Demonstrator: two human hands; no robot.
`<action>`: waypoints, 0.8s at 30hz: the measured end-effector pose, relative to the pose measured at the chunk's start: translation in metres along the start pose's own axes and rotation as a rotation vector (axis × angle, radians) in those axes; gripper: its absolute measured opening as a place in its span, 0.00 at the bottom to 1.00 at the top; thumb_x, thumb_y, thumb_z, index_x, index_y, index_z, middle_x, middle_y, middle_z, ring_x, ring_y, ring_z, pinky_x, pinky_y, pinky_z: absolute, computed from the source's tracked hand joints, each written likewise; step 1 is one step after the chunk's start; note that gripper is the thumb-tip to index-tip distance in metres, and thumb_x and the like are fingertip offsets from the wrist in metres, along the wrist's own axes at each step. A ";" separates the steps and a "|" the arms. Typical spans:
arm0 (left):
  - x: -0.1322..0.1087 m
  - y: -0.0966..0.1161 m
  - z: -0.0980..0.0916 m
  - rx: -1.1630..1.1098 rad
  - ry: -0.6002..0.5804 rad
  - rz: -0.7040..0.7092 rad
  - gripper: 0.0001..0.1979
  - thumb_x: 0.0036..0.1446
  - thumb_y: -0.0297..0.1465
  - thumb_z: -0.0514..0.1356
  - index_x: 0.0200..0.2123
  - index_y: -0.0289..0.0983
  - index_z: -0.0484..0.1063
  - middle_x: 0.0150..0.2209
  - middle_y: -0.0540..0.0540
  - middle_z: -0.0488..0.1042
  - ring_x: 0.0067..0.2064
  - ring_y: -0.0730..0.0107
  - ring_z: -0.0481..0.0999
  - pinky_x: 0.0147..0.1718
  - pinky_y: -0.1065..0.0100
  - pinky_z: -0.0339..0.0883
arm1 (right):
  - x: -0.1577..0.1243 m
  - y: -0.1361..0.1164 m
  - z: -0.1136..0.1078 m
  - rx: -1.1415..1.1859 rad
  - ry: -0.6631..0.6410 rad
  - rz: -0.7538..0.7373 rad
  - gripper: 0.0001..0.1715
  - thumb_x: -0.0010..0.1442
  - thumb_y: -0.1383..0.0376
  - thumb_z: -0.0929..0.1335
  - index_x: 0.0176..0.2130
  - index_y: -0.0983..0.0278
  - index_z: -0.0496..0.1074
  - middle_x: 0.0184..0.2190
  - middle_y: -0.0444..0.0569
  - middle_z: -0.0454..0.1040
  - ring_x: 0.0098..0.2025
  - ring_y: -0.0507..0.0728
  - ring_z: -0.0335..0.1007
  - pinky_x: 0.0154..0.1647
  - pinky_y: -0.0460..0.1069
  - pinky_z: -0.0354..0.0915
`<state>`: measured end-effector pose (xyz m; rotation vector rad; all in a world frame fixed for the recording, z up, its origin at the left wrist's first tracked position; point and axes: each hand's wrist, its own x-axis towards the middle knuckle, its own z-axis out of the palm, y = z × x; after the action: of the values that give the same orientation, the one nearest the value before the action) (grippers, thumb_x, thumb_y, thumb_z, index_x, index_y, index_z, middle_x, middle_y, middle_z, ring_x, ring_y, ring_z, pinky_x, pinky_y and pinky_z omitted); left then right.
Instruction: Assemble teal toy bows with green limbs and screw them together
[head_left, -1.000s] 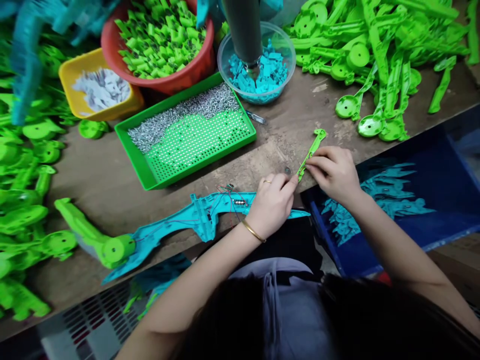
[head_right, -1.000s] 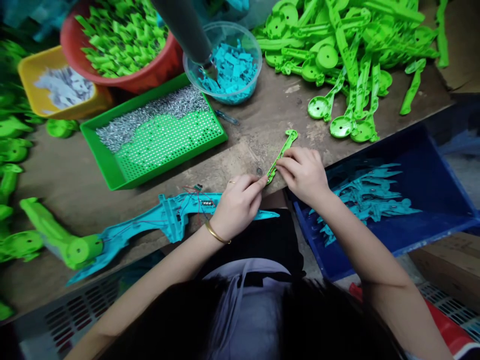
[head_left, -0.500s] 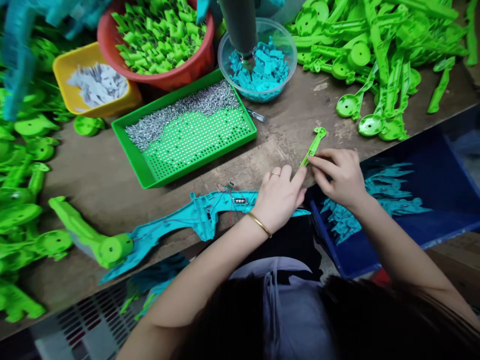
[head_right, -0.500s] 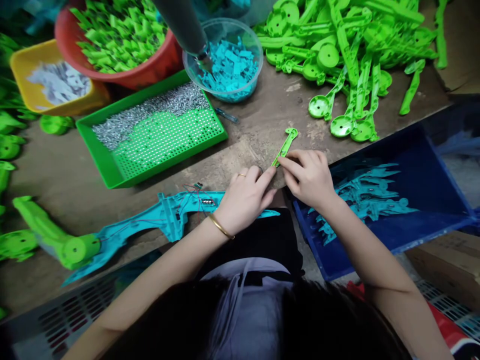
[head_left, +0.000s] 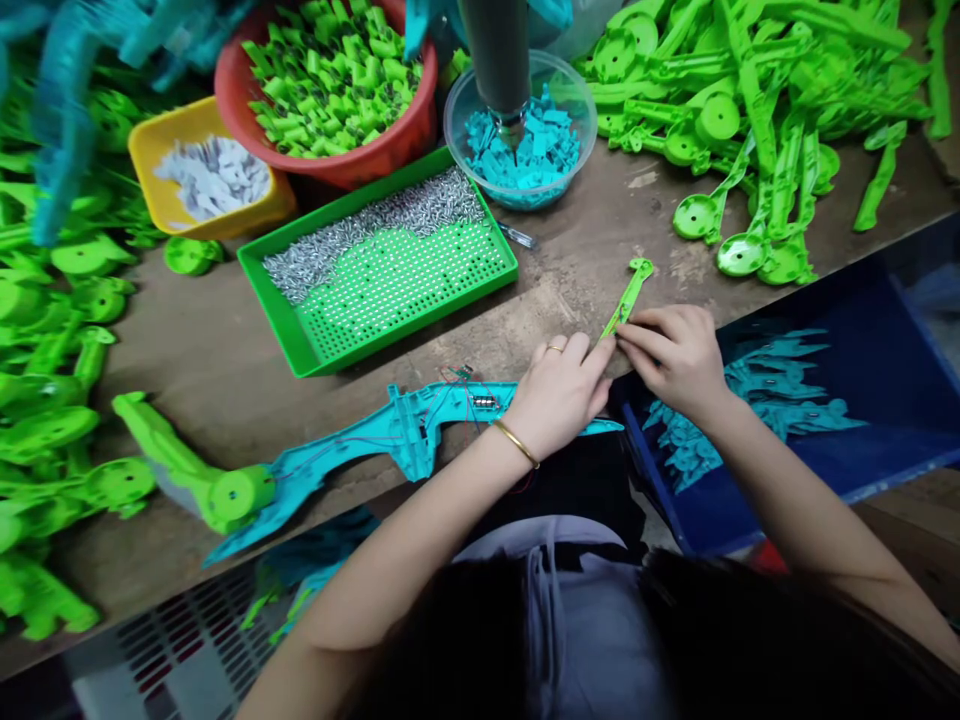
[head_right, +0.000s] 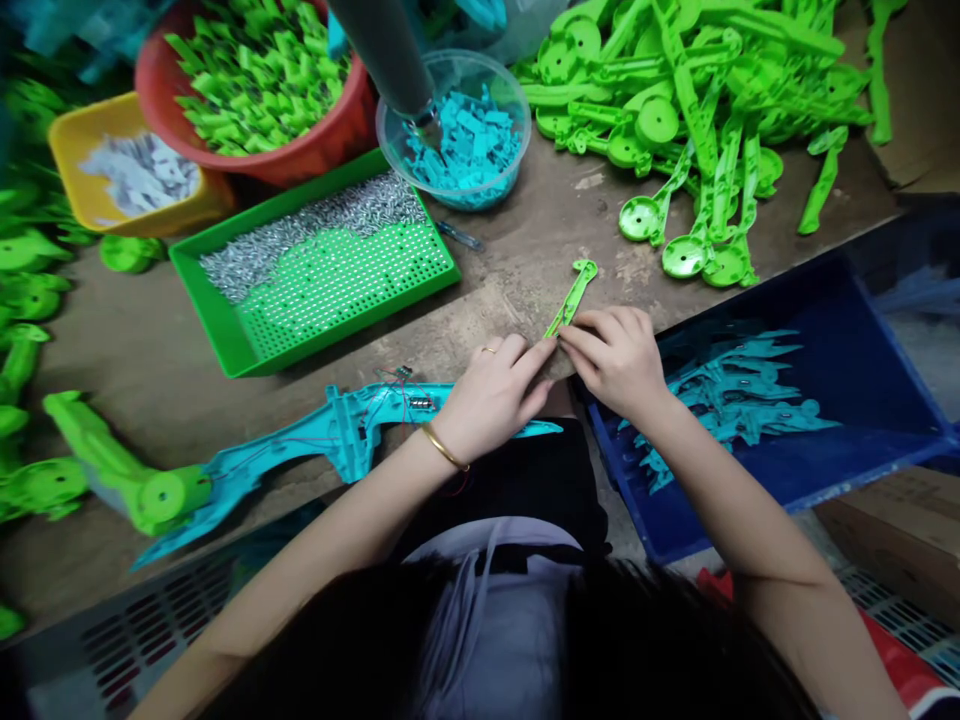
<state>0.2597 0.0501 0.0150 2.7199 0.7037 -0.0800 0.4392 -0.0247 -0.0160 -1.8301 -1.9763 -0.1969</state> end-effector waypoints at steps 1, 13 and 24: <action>0.000 0.000 0.000 -0.002 -0.001 0.005 0.23 0.65 0.34 0.51 0.61 0.34 0.60 0.44 0.39 0.69 0.47 0.55 0.68 0.45 0.59 0.63 | 0.001 -0.001 0.001 -0.016 -0.006 0.009 0.11 0.62 0.62 0.66 0.43 0.58 0.75 0.40 0.47 0.77 0.44 0.57 0.67 0.46 0.53 0.58; -0.005 -0.007 -0.009 -0.267 0.034 0.032 0.26 0.61 0.31 0.56 0.62 0.36 0.59 0.49 0.39 0.66 0.51 0.56 0.68 0.50 0.57 0.66 | 0.004 -0.004 -0.004 -0.016 -0.101 0.100 0.13 0.62 0.65 0.64 0.44 0.60 0.74 0.42 0.51 0.75 0.44 0.59 0.66 0.46 0.55 0.57; -0.071 -0.008 -0.010 -0.127 0.339 -0.148 0.12 0.63 0.34 0.56 0.45 0.34 0.71 0.42 0.40 0.74 0.45 0.58 0.70 0.46 0.57 0.65 | 0.003 -0.035 -0.014 0.246 -0.051 0.007 0.09 0.61 0.66 0.66 0.43 0.60 0.73 0.43 0.51 0.76 0.46 0.58 0.71 0.49 0.55 0.62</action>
<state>0.1937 0.0271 0.0316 2.5814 0.9676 0.3859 0.4079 -0.0315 0.0047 -1.6983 -1.9319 0.0926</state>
